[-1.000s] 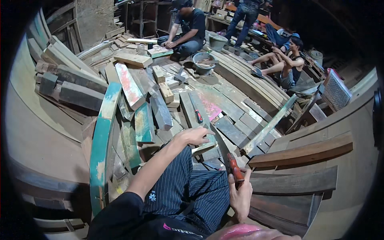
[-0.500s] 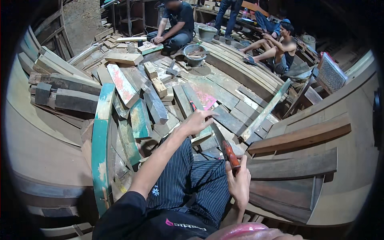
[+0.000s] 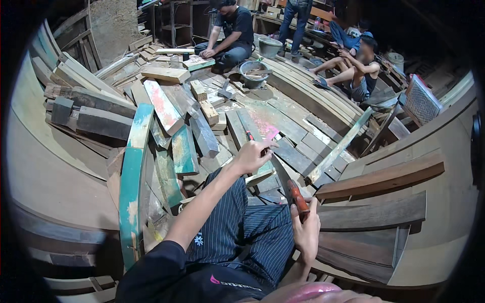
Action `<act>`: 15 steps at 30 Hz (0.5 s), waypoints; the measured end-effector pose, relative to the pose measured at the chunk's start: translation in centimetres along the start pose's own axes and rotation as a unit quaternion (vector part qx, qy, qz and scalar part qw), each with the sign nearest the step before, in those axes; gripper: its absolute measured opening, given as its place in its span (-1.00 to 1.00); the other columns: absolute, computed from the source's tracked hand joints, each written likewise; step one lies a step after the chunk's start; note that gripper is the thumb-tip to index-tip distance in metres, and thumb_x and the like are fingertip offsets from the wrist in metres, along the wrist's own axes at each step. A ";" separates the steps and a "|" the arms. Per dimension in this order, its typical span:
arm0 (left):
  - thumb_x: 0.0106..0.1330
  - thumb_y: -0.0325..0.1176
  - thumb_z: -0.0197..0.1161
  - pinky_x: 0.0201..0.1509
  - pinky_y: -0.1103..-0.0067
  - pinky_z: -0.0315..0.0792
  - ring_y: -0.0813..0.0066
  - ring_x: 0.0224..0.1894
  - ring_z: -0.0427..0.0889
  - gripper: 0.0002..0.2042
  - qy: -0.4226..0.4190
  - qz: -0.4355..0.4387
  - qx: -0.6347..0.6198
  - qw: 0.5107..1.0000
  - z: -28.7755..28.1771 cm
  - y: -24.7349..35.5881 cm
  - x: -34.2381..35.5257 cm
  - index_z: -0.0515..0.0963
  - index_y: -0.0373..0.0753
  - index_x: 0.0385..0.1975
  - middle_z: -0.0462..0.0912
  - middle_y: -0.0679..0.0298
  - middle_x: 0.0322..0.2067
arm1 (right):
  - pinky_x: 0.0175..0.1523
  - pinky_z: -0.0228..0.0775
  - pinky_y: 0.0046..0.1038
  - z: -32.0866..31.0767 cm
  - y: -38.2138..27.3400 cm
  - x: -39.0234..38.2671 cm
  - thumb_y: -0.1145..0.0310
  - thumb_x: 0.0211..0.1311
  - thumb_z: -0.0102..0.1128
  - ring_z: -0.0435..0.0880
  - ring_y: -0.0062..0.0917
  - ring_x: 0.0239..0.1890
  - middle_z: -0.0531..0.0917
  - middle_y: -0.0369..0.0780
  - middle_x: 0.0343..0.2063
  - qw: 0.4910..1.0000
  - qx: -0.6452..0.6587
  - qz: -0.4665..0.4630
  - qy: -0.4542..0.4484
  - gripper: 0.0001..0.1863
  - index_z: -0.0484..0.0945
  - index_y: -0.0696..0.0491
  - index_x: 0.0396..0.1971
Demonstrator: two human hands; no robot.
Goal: Using a hand saw to cut a small wooden board in a woodworking shop.
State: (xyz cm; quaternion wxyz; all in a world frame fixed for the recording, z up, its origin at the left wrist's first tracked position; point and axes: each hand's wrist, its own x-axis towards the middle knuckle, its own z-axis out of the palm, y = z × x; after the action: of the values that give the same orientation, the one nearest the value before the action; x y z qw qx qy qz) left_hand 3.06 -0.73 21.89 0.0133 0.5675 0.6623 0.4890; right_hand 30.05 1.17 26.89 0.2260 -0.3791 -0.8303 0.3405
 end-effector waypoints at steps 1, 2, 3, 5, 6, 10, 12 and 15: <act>0.20 -0.37 0.17 -0.31 0.39 0.51 0.20 -0.47 0.67 -0.72 0.004 -0.003 0.008 1.000 0.1 0.0 0.0 0.60 -0.13 -0.07 0.64 0.03 -0.50 | -0.31 0.32 -0.06 -0.1 0.0 0.0 0.17 0.32 0.12 0.58 0.10 -0.42 0.58 0.06 -0.60 1.000 0.009 -0.006 0.007 -0.64 0.33 0.12 -0.10; 0.21 -0.37 0.16 -0.29 0.39 0.51 0.18 -0.44 0.67 -0.71 0.000 0.011 0.017 1.000 0.2 -0.1 0.0 0.59 -0.13 -0.06 0.64 0.03 -0.49 | -0.31 0.32 -0.08 -0.2 0.1 0.0 0.17 0.32 0.12 0.59 0.09 -0.42 0.58 0.06 -0.59 1.000 0.012 0.012 0.002 -0.64 0.34 0.14 -0.11; 0.21 -0.37 0.16 -0.27 0.38 0.51 0.15 -0.42 0.68 -0.71 0.000 0.031 0.021 0.999 0.3 -0.1 0.0 0.58 -0.12 -0.05 0.65 0.03 -0.48 | -0.31 0.32 -0.08 -0.2 0.1 0.1 0.17 0.32 0.12 0.59 0.09 -0.42 0.58 0.06 -0.59 1.000 0.011 0.010 -0.001 -0.64 0.34 0.14 -0.11; 0.21 -0.35 0.16 -0.27 0.37 0.52 0.14 -0.40 0.68 -0.71 -0.038 -0.027 0.024 0.999 0.5 -0.1 0.0 0.58 -0.14 -0.06 0.65 0.02 -0.45 | -0.30 0.32 -0.09 -0.2 0.1 0.1 0.18 0.33 0.11 0.59 0.09 -0.40 0.59 0.07 -0.57 1.000 0.023 0.000 0.000 -0.64 0.33 0.15 -0.11; 0.20 -0.35 0.17 -0.29 0.35 0.51 0.12 -0.41 0.67 -0.72 -0.028 -0.005 0.010 1.000 0.7 -0.1 0.1 0.58 -0.16 -0.08 0.63 0.02 -0.49 | -0.30 0.32 -0.08 0.1 0.0 0.1 0.18 0.33 0.11 0.59 0.10 -0.40 0.59 0.09 -0.56 1.000 0.030 -0.002 0.003 -0.64 0.33 0.15 -0.11; 0.19 -0.34 0.18 -0.30 0.31 0.50 0.06 -0.43 0.65 -0.72 -0.036 0.004 0.026 0.999 1.0 -0.2 0.0 0.58 -0.19 -0.09 0.61 -0.02 -0.54 | -0.30 0.33 -0.08 0.7 -0.3 0.1 0.18 0.34 0.10 0.59 0.11 -0.38 0.59 0.10 -0.55 0.999 0.042 -0.020 -0.003 -0.65 0.33 0.16 -0.12; 0.20 -0.33 0.17 -0.26 0.27 0.50 0.00 -0.42 0.64 -0.71 -0.056 -0.009 0.016 0.998 1.1 -0.3 -0.1 0.58 -0.22 -0.08 0.61 -0.07 -0.53 | -0.32 0.35 -0.14 0.7 -0.4 0.1 0.19 0.34 0.10 0.60 0.07 -0.42 0.58 0.09 -0.56 0.999 0.034 -0.014 0.001 -0.65 0.33 0.16 -0.12; 0.26 -0.31 0.15 -0.21 0.28 0.52 0.02 -0.36 0.66 -0.72 -0.046 -0.001 0.013 0.999 0.9 -0.5 -0.1 0.58 -0.10 -0.04 0.64 -0.06 -0.44 | -0.36 0.34 -0.19 0.5 -0.4 0.1 0.21 0.34 0.10 0.60 -0.01 -0.49 0.56 0.05 -0.60 0.999 0.046 -0.012 -0.001 -0.67 0.33 0.16 -0.12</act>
State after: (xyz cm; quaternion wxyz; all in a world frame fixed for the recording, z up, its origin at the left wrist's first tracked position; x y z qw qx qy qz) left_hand 3.23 -0.22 20.99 0.0370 0.5892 0.6674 0.4539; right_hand 29.52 0.86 26.84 0.2469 -0.3580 -0.8182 0.3760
